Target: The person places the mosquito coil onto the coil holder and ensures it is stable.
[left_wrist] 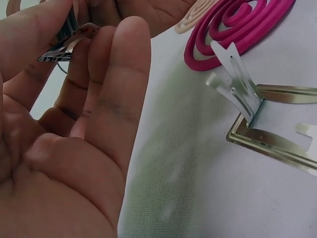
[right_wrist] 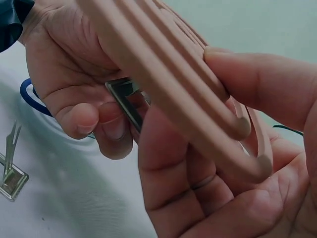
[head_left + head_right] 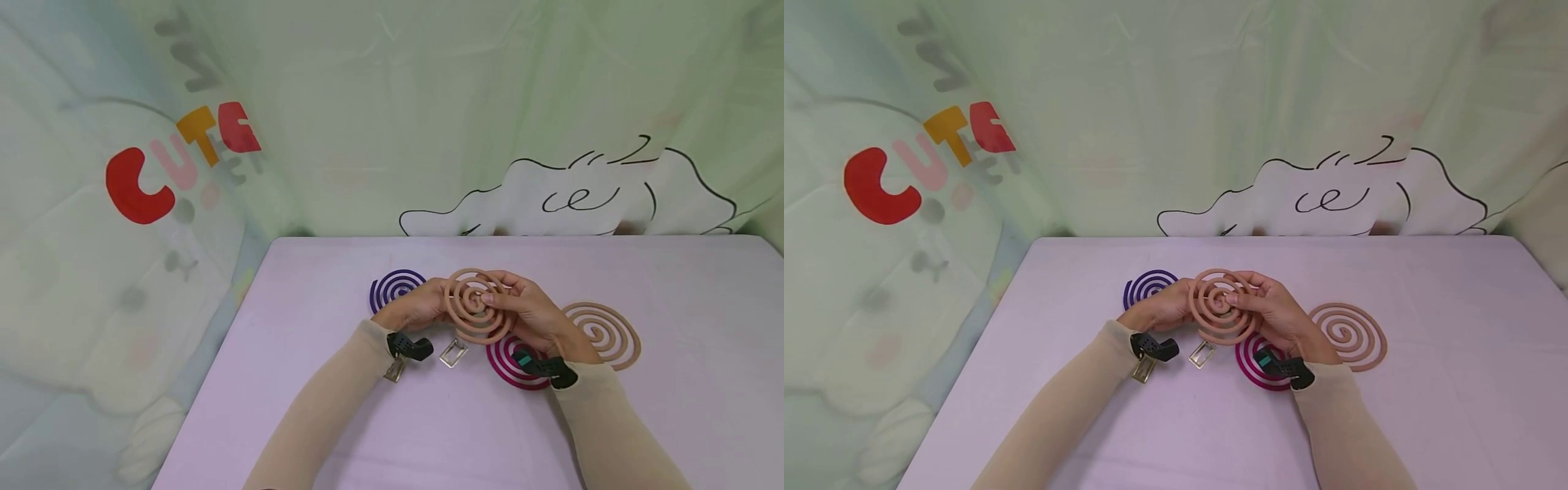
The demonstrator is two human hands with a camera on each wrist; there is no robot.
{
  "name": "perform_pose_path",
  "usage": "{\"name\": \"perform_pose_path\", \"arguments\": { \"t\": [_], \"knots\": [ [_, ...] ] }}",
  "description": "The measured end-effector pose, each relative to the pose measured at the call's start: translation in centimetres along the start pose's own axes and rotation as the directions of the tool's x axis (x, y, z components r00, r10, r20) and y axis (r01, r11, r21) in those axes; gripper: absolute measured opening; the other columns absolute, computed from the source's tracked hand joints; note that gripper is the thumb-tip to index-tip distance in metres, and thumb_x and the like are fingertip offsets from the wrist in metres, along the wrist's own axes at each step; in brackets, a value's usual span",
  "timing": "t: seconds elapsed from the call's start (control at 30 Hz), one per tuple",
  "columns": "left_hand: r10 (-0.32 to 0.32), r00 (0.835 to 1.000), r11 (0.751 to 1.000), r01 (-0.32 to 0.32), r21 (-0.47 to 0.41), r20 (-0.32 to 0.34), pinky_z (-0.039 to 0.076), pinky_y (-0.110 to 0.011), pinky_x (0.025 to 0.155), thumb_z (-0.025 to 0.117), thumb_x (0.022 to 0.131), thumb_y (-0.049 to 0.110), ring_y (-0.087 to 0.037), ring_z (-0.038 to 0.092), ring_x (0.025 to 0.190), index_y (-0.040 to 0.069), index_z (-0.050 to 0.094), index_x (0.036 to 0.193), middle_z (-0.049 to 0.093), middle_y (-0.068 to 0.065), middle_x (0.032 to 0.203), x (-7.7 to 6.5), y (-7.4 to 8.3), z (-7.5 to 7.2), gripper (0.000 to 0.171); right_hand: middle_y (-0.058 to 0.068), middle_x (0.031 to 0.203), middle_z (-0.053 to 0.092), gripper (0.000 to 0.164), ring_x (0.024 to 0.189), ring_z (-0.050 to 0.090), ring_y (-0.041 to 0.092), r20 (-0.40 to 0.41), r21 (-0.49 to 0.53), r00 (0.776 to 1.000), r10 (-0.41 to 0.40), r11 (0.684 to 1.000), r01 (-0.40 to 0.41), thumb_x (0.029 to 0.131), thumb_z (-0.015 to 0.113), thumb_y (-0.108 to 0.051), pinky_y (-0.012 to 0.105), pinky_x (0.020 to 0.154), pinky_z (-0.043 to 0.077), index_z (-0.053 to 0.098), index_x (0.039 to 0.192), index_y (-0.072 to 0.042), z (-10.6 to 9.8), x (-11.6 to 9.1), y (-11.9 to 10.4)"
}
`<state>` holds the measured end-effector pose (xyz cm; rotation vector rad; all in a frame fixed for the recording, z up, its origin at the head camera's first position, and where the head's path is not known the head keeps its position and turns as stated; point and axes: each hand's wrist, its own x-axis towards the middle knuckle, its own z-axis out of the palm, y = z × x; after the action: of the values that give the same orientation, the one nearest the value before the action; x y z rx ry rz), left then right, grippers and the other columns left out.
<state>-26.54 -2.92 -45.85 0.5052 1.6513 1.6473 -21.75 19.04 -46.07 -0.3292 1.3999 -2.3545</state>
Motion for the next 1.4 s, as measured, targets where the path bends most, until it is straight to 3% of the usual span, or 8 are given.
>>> {"name": "perform_pose_path", "arguments": {
  "t": [0.37, 0.7, 1.4],
  "knots": [
    [-0.018, 0.998, 0.999, 0.016, -0.028, -0.056, 0.059, -0.025, 0.080, 0.055, 0.106, 0.000, -0.009, 0.067, 0.085, -0.018, 0.057, 0.132, 0.066, -0.001, 0.098, 0.06, -0.21, -0.01, 0.032, 0.006, 0.111, 0.072, 0.027, 0.093, 0.073, 0.014, -0.066, -0.013, 0.998, 0.011, 1.000, -0.012, 0.102, 0.058, 0.007, 0.026, 0.077, 0.062, 0.061, 0.124, -0.008, 0.23, -0.04, -0.07],
    [-0.009, 0.999, 1.000, 0.007, -0.028, -0.051, 0.057, -0.023, 0.074, 0.057, 0.105, 0.001, -0.009, 0.065, 0.080, -0.019, 0.059, 0.127, 0.067, -0.002, 0.093, 0.11, -0.26, -0.13, 0.029, 0.004, 0.104, 0.075, 0.027, 0.088, 0.074, 0.012, -0.122, -0.098, 0.992, 0.037, 0.994, -0.049, 0.101, 0.062, 0.004, 0.025, 0.074, 0.062, 0.060, 0.124, -0.008, 0.67, -0.06, -0.35],
    [0.004, 0.996, 1.000, -0.006, -0.017, -0.088, 0.056, -0.022, 0.074, 0.056, 0.105, 0.000, -0.008, 0.063, 0.080, -0.019, 0.058, 0.129, 0.065, -0.001, 0.093, 0.02, -0.05, 0.12, 0.030, 0.002, 0.103, 0.072, 0.029, 0.083, 0.070, 0.011, -0.150, -0.127, 0.987, 0.053, 0.989, -0.072, 0.100, 0.063, 0.003, 0.023, 0.068, 0.061, 0.055, 0.127, -0.007, 0.73, 0.02, -0.28]
  ]
}}
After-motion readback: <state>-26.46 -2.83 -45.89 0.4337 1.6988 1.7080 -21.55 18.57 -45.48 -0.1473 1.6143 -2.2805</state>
